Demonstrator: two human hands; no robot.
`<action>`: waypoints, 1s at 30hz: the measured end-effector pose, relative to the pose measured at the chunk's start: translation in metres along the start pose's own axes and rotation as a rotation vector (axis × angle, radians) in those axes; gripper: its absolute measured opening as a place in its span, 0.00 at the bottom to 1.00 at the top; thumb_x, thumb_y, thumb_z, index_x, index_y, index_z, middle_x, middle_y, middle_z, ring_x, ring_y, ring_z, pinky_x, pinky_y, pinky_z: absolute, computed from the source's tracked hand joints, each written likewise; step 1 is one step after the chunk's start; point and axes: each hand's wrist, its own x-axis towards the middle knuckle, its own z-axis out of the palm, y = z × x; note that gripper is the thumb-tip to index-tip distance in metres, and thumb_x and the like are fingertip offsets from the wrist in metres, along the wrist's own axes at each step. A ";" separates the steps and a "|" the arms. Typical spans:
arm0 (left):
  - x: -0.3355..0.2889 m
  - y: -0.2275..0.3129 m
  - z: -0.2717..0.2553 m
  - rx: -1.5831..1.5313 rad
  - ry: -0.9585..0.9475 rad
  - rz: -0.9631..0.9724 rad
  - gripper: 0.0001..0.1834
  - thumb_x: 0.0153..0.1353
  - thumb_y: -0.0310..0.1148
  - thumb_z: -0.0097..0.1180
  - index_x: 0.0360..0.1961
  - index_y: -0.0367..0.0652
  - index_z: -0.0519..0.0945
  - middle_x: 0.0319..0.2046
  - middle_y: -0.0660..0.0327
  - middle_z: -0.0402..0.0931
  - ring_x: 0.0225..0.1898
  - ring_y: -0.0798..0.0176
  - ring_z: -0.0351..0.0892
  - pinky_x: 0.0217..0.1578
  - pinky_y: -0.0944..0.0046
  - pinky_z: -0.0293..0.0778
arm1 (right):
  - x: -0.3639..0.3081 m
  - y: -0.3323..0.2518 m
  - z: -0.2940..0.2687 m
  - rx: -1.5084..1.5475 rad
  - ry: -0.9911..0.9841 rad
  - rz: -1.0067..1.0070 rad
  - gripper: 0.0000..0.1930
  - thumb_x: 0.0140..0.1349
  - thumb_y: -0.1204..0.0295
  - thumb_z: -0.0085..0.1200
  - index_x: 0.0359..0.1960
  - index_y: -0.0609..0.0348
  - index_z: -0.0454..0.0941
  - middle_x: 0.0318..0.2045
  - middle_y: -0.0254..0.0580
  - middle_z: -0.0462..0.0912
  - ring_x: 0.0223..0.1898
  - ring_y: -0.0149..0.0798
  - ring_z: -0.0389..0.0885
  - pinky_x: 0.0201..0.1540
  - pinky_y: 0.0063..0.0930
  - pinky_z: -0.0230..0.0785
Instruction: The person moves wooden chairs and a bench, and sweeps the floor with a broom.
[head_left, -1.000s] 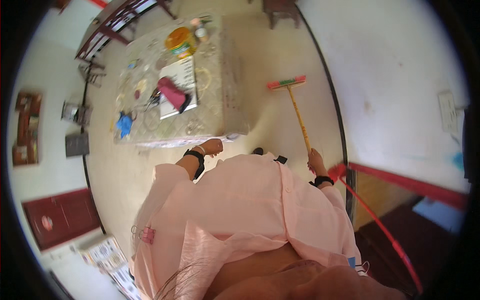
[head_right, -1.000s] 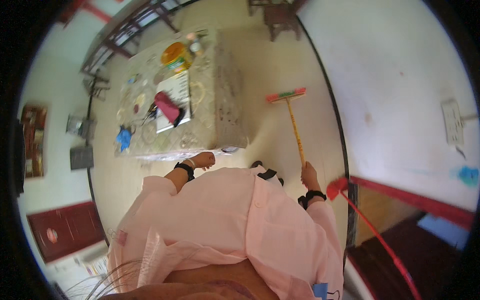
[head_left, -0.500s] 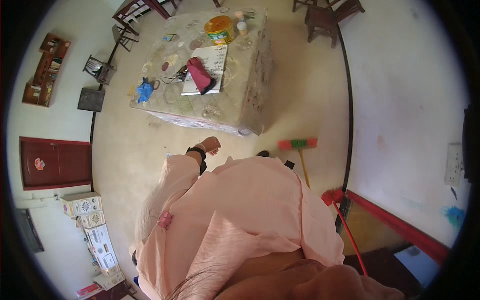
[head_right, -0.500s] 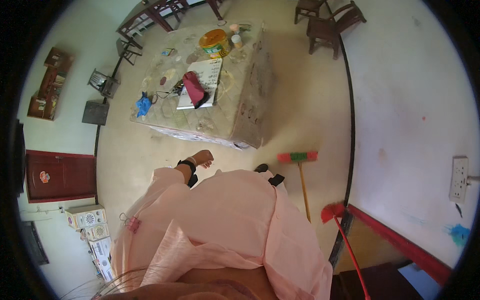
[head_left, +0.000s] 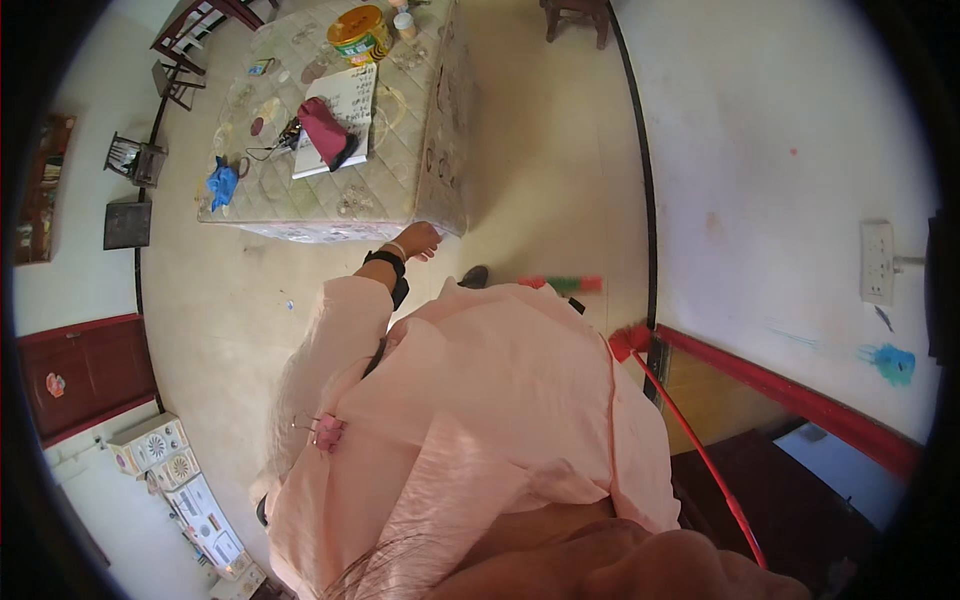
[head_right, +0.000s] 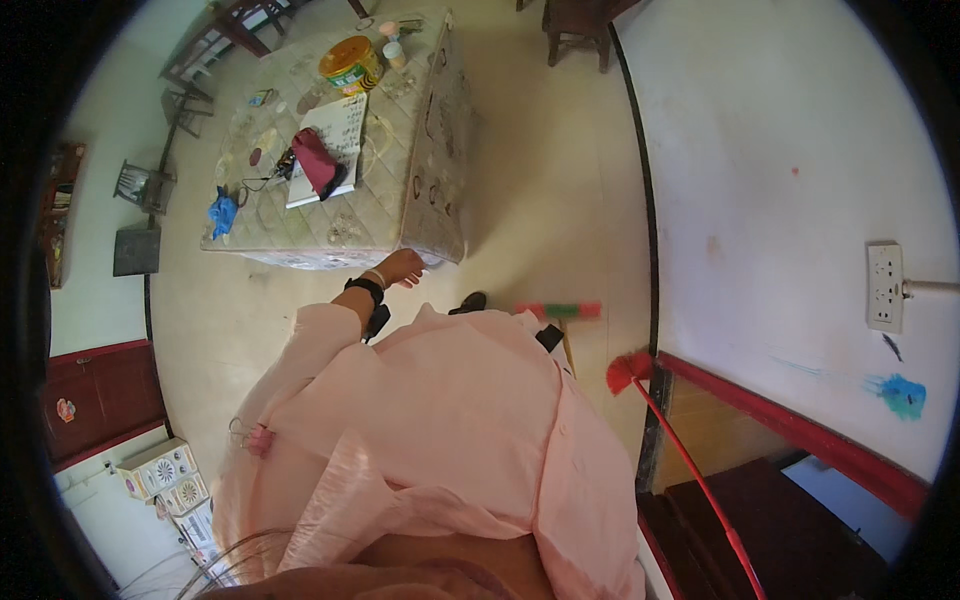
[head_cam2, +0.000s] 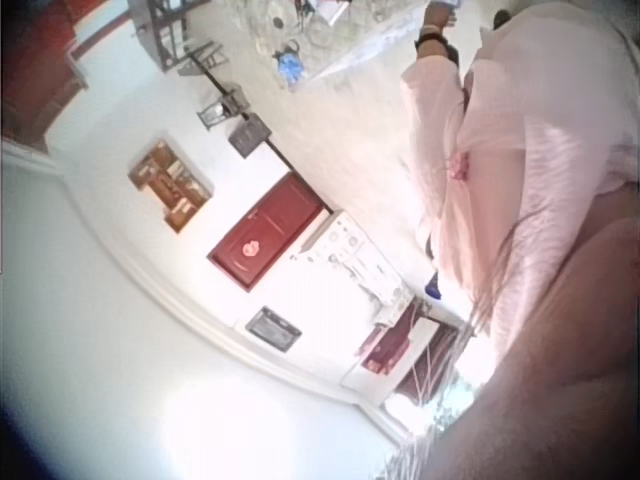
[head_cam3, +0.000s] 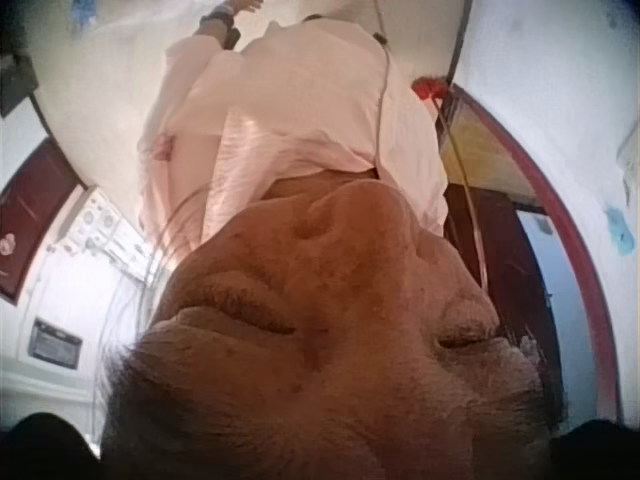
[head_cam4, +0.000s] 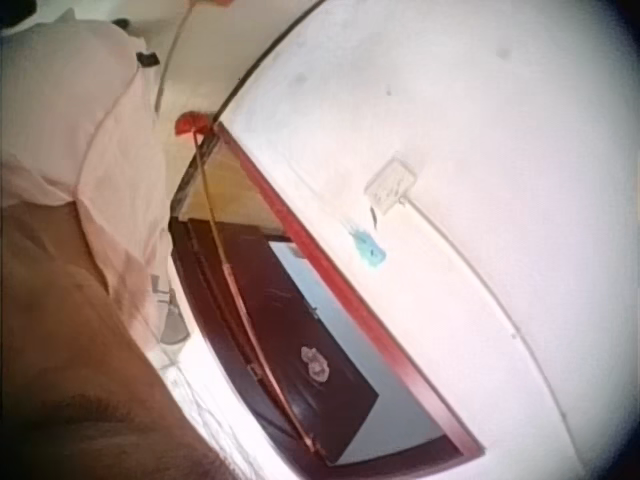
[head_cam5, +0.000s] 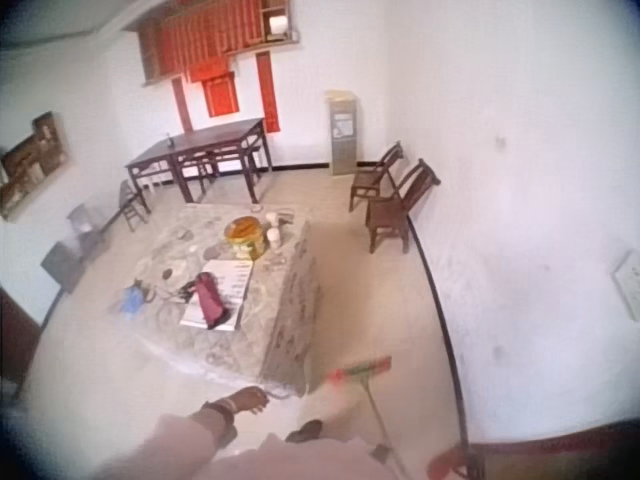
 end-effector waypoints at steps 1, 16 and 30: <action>-0.007 0.009 0.005 -0.076 0.054 -0.069 0.14 0.48 0.39 0.49 0.29 0.37 0.69 0.22 0.59 0.70 0.23 0.65 0.72 0.24 0.65 0.72 | -0.004 0.003 -0.002 0.019 0.015 0.008 0.14 0.56 0.67 0.37 0.39 0.64 0.64 0.22 0.43 0.71 0.16 0.40 0.68 0.19 0.32 0.61; -0.151 -0.119 -0.008 -0.372 0.589 -0.127 0.10 0.49 0.35 0.46 0.24 0.38 0.69 0.19 0.58 0.70 0.18 0.64 0.70 0.19 0.66 0.70 | 0.105 -0.159 0.047 -0.186 -0.149 -0.382 0.19 0.57 0.66 0.35 0.51 0.53 0.59 0.10 0.35 0.64 0.09 0.28 0.61 0.09 0.22 0.55; -0.090 -0.179 0.009 -0.262 0.045 -0.313 0.11 0.49 0.34 0.45 0.27 0.36 0.71 0.19 0.56 0.71 0.21 0.62 0.70 0.19 0.64 0.68 | 0.145 -0.255 0.045 -0.484 -0.281 -0.427 0.16 0.55 0.69 0.39 0.45 0.56 0.65 0.14 0.42 0.69 0.15 0.35 0.68 0.16 0.27 0.61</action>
